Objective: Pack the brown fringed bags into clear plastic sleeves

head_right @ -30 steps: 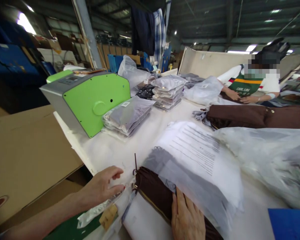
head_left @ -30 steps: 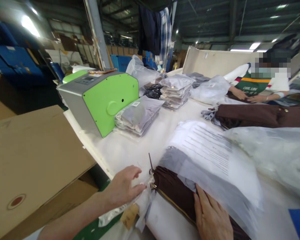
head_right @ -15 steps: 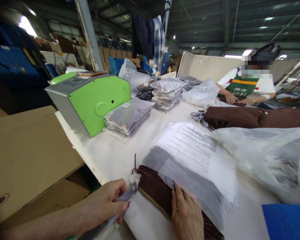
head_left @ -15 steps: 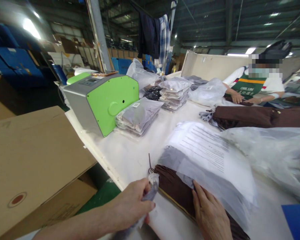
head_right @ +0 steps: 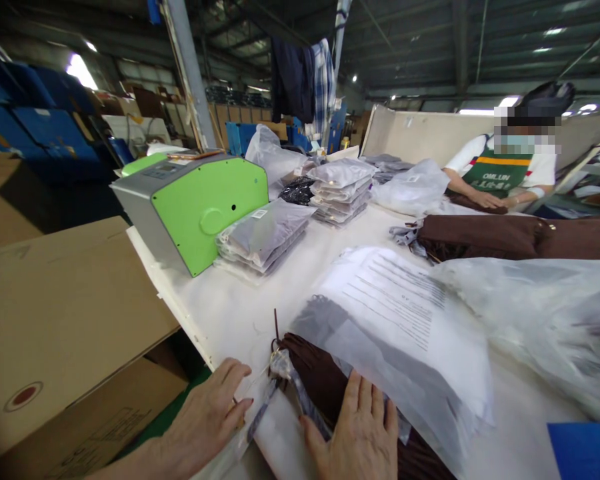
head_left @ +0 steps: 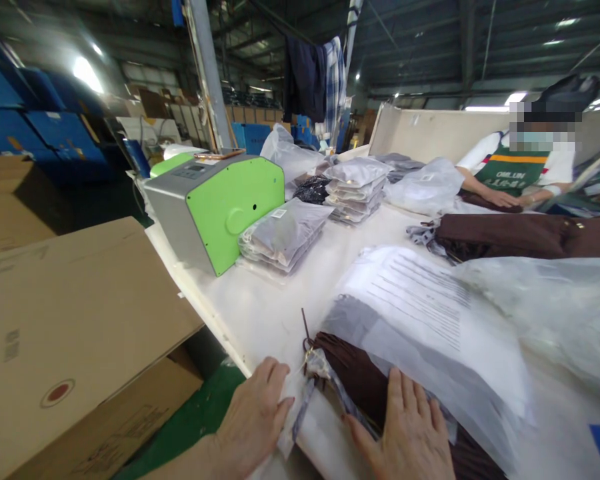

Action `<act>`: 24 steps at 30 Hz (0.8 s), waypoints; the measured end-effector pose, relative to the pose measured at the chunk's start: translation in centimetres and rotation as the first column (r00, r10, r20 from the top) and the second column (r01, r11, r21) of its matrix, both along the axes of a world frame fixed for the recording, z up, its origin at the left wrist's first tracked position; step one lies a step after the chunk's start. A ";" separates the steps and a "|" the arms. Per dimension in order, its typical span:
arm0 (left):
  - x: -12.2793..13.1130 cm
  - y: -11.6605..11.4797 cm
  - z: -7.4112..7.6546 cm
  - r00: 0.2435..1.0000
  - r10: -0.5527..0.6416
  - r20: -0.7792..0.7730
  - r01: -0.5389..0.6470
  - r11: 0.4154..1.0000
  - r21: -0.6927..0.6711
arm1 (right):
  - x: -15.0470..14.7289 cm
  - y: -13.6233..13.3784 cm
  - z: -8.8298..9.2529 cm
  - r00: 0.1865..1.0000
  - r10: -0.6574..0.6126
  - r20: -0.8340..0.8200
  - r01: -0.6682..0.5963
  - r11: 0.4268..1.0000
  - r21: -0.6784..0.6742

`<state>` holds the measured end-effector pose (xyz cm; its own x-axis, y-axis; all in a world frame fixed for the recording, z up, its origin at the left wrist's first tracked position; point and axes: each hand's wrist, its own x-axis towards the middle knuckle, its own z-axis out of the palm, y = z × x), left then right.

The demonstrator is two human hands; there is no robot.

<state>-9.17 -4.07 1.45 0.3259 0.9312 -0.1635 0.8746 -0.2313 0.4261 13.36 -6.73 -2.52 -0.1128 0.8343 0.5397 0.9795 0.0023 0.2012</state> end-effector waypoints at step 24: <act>5.5 1.9 1.8 0.500 0.733 0.460 0.023 0.520 -0.854 | 0.1 -0.1 1.3 1.000 0.022 0.005 -0.022 1.000 -0.012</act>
<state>-3.72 -2.15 3.29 0.3262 0.6515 -0.6850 0.0636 0.7079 0.7035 13.43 -6.79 -1.23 -0.1341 0.8382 0.5287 0.9781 0.0263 0.2064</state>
